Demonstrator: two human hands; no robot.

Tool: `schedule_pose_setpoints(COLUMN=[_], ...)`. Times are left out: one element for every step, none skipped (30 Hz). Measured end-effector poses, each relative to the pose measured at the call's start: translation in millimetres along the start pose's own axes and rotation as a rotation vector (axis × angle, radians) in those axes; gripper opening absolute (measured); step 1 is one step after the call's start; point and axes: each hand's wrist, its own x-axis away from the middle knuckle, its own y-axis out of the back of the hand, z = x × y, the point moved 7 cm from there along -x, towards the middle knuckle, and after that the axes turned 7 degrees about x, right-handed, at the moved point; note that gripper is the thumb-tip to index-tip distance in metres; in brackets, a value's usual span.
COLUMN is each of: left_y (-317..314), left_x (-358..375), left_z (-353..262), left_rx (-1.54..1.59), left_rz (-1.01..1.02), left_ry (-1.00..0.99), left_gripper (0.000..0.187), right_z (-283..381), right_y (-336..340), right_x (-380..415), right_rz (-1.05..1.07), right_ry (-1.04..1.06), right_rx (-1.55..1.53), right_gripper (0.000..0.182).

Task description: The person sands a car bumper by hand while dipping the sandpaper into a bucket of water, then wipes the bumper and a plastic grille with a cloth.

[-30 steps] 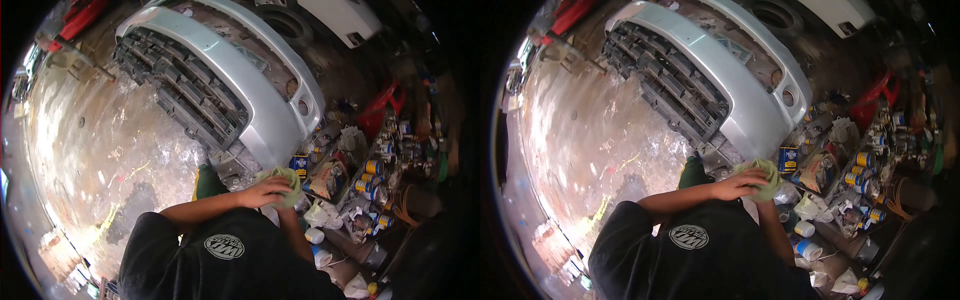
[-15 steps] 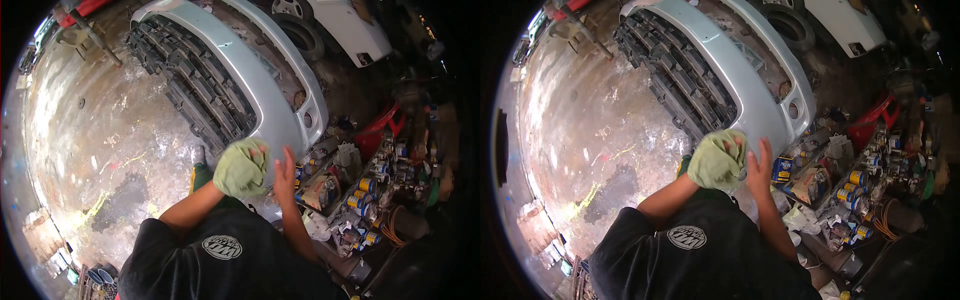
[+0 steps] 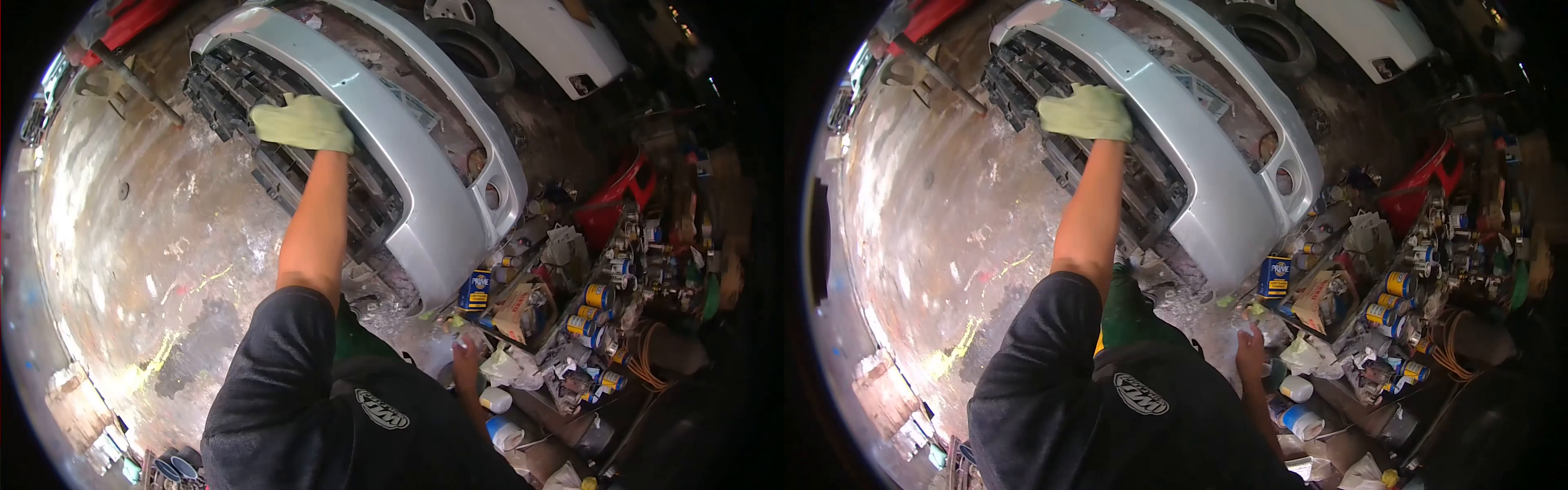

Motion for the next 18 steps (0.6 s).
schedule_pose_setpoints(left_y=[-23, -31, 9, 50, 81, 76, 70, 65, 52, 36, 22, 10, 3, 1, 26, 34, 59, 71], left_x=[3, 12, 25, 38, 54, 73, 93, 112, 136, 161, 183, 207, 230, 250, 251, 245, 230, 223], left_z=[-28, -56, -64, -71, -63, -76, -88, -101, -121, -144, -173, -194, -205, -204, -188, -178, -161, -152], left_rx=[-0.033, -0.042, 0.085, 0.208, 0.468, 0.588, 0.709, 0.827, 0.847, 0.844, 0.764, 0.674, 0.630, 0.624, 0.734, 0.830, 0.918, 1.001], left_rz=[0.135, 0.253, 0.335, 0.406, 0.490, 0.520, 0.552, 0.585, 0.587, 0.545, 0.430, 0.265, 0.097, -0.055, -0.115, 0.093, 0.303, 0.514], left_ry=[-0.076, -0.154, -0.076, 0.012, 0.355, 0.362, 0.375, 0.393, 0.349, 0.252, 0.118, -0.020, -0.156, -0.277, -0.406, -0.473, -0.535, -0.589], left_gripper=[0.016, 0.016, 0.017, 0.018, 0.020, 0.024, 0.028, 0.033, 0.033, 0.034, 0.035, 0.035, 0.036, 0.037, 0.034, 0.032, 0.030, 0.029], right_z=[-16, -30, -38, -37, -33, -32, -32, -32, -31, -32, -36, -38, -38, -36, -36, -38, -40, -40], right_y=[-7, -11, -11, -10, -10, -9, -9, -8, -9, -10, -12, -13, -13, -13, -14, -15, -17, -20], right_x=[0, 7, 15, 18, 20, 23, 23, 22, 21, 19, 15, 12, 8, 5, 2, 0, -3, -6], right_rz=[-0.002, -0.002, 0.014, 0.028, 0.041, 0.035, 0.044, 0.052, 0.060, 0.062, 0.063, 0.064, 0.058, 0.052, 0.047, 0.065, 0.083, 0.100], right_ry=[0.022, 0.032, -0.003, -0.031, -0.054, -0.071, -0.074, -0.074, -0.072, -0.059, -0.046, -0.032, -0.011, 0.009, 0.029, 0.023, 0.018, 0.019], right_rx=[0.032, 0.064, 0.056, 0.044, 0.029, 0.032, 0.040, 0.048, 0.053, 0.041, 0.031, 0.020, 0.029, 0.037, 0.047, 0.031, 0.015, 0.000], right_gripper=[0.049, 0.050, 0.051, 0.051, 0.052, 0.051, 0.051, 0.051, 0.051, 0.051, 0.051, 0.051, 0.051, 0.051, 0.051, 0.050, 0.050, 0.050])
